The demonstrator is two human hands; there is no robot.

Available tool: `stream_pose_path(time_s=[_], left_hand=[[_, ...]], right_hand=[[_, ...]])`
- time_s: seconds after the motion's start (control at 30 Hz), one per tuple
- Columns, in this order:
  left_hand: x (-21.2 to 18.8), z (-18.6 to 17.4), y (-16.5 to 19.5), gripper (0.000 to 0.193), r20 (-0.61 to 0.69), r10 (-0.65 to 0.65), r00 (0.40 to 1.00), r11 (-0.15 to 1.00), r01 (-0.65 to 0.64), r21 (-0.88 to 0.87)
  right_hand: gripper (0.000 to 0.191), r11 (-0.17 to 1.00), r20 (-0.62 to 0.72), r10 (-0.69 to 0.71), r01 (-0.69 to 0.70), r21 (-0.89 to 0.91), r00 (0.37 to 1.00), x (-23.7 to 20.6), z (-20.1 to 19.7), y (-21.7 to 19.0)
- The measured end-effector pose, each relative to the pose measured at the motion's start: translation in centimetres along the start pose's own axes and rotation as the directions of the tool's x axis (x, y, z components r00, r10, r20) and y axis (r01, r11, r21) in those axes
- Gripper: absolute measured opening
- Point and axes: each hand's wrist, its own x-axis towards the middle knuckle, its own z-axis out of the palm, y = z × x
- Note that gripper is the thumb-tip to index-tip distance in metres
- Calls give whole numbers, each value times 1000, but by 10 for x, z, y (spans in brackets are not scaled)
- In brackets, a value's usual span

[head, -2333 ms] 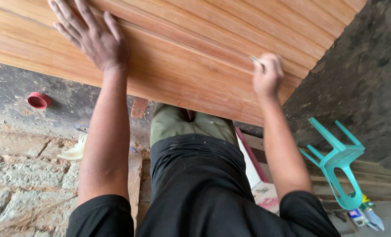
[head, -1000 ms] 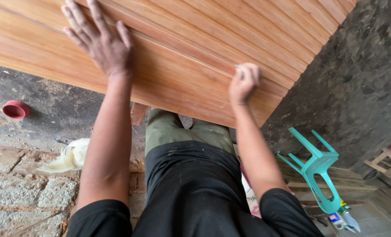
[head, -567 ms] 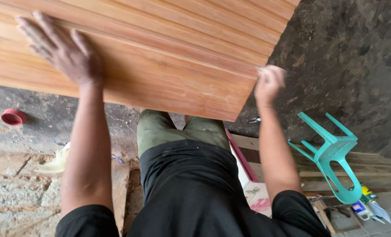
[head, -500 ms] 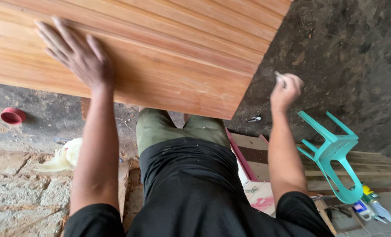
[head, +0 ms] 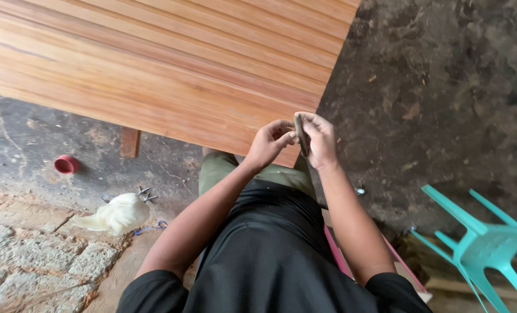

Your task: The person sands a large wooden board using a sanding block held in the right hand while stabilizing the board with the left hand. The person moves the sanding block back and forth along the grain across the board's surface.

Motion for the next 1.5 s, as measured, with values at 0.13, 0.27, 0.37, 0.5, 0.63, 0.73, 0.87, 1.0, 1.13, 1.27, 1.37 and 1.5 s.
stream_pose_path(time_s=[0.13,0.27,0.37,0.5,0.63,0.73,0.87,1.0,1.13,1.27,1.37,1.5], left_hand=[[-3,-12,-11,11,-18,16,1000,994,-18,-109],[-11,-30,-24,8,-60,123,991,987,-128,-101],[-17,-38,-29,8,-126,181,975,978,-191,-81],[-32,-44,-29,6,-195,214,957,958,-245,-148],[-60,-51,-26,14,-266,209,941,967,-240,-90],[-78,-58,-24,19,-350,204,914,978,-208,25],[-87,-65,-25,18,-326,234,916,966,-258,-33],[-85,-66,-26,21,-300,311,902,930,-354,-98],[-90,-65,-14,18,-282,330,901,926,-367,-90],[-103,-57,7,21,-309,459,833,888,-443,124],[-105,-46,18,25,-350,419,838,904,-347,251],[-86,-21,20,27,-368,333,868,930,-237,281]], right_hand=[[5,991,104,-120,126,-53,987,-16,32,-6],[11,933,139,-29,77,-353,990,-27,42,-1],[15,937,199,20,51,-346,980,-35,47,5],[22,872,295,14,133,-471,955,-46,61,10],[22,794,266,9,155,-587,964,-58,80,15],[20,667,228,-68,214,-713,971,-64,91,22],[13,715,254,-93,242,-656,963,-68,90,30],[15,939,347,63,63,-339,936,-68,78,28],[15,982,385,78,-5,-187,919,-68,73,20],[16,987,379,53,9,-161,924,-67,75,18],[15,958,385,-8,117,-261,923,-61,70,18],[12,897,390,-109,260,-357,914,-46,46,9]])
